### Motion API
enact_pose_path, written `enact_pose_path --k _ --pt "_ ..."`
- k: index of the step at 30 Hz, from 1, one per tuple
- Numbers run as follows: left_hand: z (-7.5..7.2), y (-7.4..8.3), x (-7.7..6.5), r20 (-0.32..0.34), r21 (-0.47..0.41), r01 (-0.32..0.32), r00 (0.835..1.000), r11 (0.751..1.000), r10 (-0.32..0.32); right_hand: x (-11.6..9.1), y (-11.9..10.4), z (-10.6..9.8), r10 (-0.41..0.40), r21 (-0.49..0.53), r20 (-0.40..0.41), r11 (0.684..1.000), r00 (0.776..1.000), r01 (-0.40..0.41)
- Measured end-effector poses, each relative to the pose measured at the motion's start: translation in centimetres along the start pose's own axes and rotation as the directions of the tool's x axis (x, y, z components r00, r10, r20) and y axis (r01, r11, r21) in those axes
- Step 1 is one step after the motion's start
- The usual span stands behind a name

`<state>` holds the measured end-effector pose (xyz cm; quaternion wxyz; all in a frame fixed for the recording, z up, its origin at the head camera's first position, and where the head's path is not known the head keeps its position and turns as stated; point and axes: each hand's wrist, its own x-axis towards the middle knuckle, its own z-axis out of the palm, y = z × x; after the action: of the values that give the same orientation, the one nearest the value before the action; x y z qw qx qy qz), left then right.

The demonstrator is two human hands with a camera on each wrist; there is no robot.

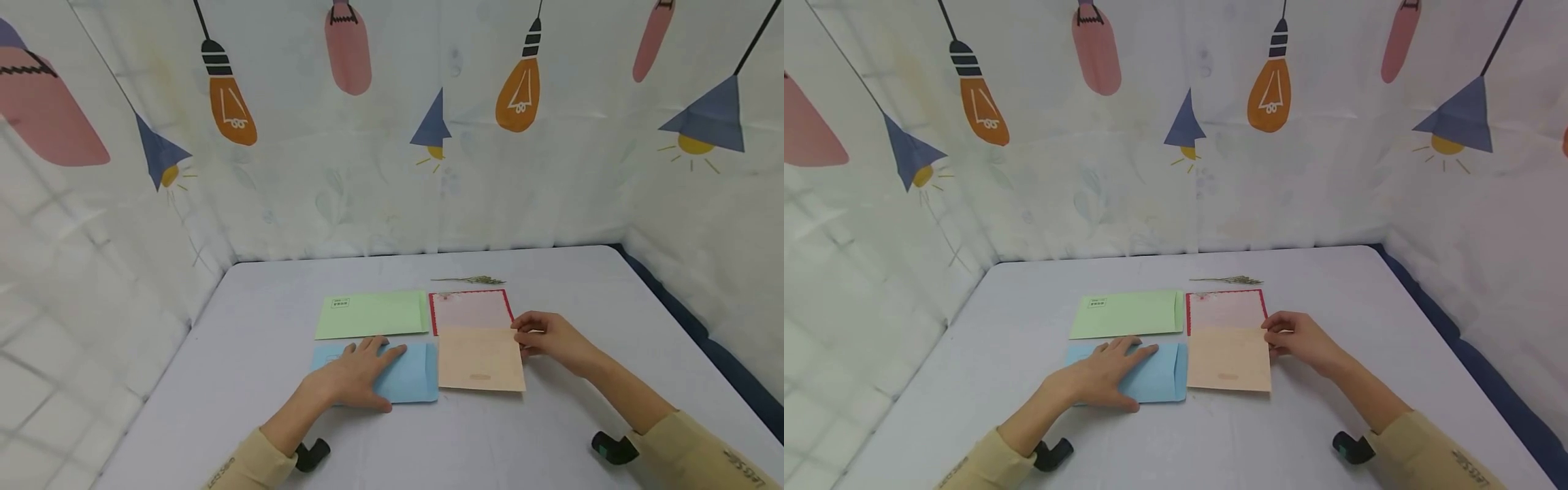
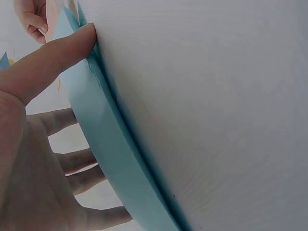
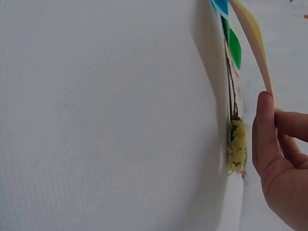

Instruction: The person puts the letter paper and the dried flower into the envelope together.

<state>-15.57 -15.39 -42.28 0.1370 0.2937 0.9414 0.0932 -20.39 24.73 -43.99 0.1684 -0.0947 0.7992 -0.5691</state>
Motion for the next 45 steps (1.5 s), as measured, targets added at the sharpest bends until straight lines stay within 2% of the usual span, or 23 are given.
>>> enact_pose_path --k 11,20,28,45 --pt "0.2 -0.2 0.2 -0.002 0.008 -0.001 1.0 1.0 0.001 0.3 0.4 1.3 0.003 0.07 0.063 0.998 0.998 -0.007" --pt "0.3 -0.2 0.4 -0.002 0.01 0.008 1.0 1.0 -0.008 0.3 -0.3 2.0 -0.008 -0.001 0.025 1.0 1.0 0.008" --pt "0.2 -0.1 0.4 -0.013 0.019 0.009 1.0 1.0 -0.009 0.5 -0.3 2.1 -0.022 -0.046 0.03 0.999 0.999 0.023" --pt "0.1 0.0 0.2 -0.02 0.013 0.01 1.0 1.0 -0.01 1.0 -0.2 2.9 -0.048 -0.037 0.079 0.998 0.996 0.051"
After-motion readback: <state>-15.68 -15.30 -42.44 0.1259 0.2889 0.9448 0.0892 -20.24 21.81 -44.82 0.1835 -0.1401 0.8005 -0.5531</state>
